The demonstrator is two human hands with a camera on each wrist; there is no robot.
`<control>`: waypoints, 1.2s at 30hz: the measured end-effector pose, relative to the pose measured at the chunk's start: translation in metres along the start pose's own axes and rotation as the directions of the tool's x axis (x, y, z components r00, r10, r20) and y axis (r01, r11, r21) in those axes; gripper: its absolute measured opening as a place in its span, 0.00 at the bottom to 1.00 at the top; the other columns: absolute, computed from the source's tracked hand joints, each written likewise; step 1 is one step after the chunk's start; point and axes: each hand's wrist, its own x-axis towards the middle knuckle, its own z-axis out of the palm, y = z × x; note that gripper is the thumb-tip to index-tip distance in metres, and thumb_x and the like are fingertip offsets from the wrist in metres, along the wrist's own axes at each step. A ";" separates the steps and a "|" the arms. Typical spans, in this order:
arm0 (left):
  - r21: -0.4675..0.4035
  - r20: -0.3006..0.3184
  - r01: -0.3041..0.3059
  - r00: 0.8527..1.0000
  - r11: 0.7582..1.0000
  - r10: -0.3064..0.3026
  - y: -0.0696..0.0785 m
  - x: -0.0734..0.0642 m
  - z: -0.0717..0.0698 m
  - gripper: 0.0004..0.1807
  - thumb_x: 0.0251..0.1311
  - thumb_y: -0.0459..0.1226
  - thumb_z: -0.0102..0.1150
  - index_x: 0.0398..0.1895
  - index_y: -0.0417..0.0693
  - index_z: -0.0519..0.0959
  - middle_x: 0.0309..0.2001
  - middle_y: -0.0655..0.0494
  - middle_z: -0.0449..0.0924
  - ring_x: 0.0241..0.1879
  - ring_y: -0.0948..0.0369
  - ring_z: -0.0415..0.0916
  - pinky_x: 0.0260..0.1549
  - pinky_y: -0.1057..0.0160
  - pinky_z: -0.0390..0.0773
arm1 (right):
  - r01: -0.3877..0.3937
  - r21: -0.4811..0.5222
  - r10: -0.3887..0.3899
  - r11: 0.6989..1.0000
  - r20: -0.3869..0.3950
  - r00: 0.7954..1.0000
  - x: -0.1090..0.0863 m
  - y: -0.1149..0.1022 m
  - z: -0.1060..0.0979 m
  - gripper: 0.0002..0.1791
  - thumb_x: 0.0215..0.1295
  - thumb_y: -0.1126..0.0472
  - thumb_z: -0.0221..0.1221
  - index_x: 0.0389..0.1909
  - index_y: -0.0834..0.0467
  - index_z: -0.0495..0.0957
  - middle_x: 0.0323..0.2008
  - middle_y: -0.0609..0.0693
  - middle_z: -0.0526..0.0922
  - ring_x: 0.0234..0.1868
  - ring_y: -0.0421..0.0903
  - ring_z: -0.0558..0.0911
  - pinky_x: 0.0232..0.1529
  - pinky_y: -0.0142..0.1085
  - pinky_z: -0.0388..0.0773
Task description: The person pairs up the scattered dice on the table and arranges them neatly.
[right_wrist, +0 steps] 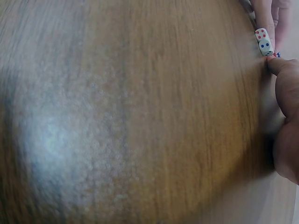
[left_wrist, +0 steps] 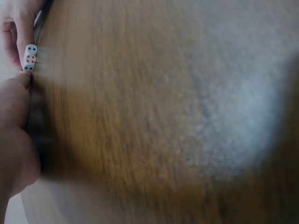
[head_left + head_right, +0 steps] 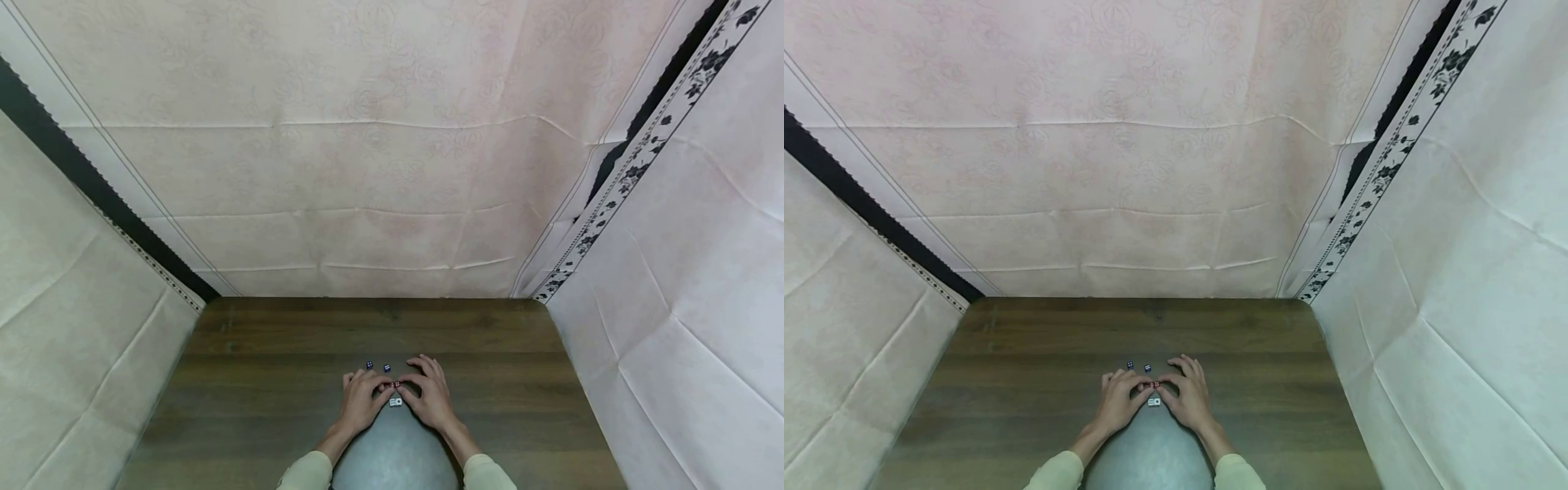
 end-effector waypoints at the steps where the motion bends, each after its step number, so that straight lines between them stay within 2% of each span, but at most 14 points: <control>1: 0.000 0.004 0.003 1.000 1.000 -0.003 0.000 0.000 0.000 0.06 0.67 0.45 0.81 0.44 0.62 0.95 0.30 0.69 0.80 0.35 0.70 0.67 0.51 0.54 0.61 | -0.001 0.000 0.001 1.000 0.002 1.000 0.000 0.000 0.000 0.07 0.70 0.56 0.79 0.46 0.49 0.94 0.68 0.61 0.86 0.80 0.72 0.73 0.81 0.76 0.62; 8: -0.001 0.017 0.017 1.000 1.000 -0.017 -0.003 -0.001 0.003 0.06 0.67 0.47 0.81 0.44 0.63 0.94 0.30 0.72 0.79 0.35 0.71 0.66 0.51 0.54 0.60 | -0.002 -0.002 0.002 1.000 0.002 1.000 -0.001 0.001 0.001 0.07 0.70 0.56 0.79 0.46 0.49 0.95 0.68 0.60 0.86 0.80 0.71 0.74 0.81 0.76 0.61; 22: -0.002 0.033 0.022 0.999 1.000 -0.022 -0.003 -0.001 0.003 0.06 0.68 0.46 0.81 0.46 0.63 0.94 0.31 0.69 0.80 0.35 0.71 0.65 0.51 0.55 0.59 | -0.014 0.009 0.014 1.000 0.005 1.000 -0.002 0.003 0.003 0.07 0.70 0.55 0.79 0.46 0.49 0.95 0.68 0.60 0.86 0.80 0.71 0.73 0.82 0.75 0.60; 30: -0.014 0.011 0.010 1.000 1.000 -0.010 -0.002 0.000 0.002 0.07 0.67 0.44 0.82 0.45 0.62 0.94 0.30 0.67 0.80 0.35 0.69 0.67 0.52 0.52 0.61 | -0.018 0.026 0.018 1.000 0.006 1.000 -0.002 0.005 0.004 0.07 0.71 0.54 0.78 0.47 0.49 0.95 0.69 0.60 0.86 0.81 0.71 0.73 0.83 0.74 0.58; 36: -0.004 -0.002 -0.006 1.000 1.000 0.006 -0.002 0.001 0.003 0.07 0.67 0.44 0.82 0.45 0.61 0.94 0.30 0.69 0.79 0.35 0.69 0.66 0.50 0.54 0.59 | 0.003 -0.017 -0.003 1.000 -0.030 1.000 0.000 0.003 0.004 0.07 0.69 0.56 0.80 0.45 0.49 0.94 0.67 0.59 0.87 0.79 0.70 0.75 0.80 0.74 0.62</control>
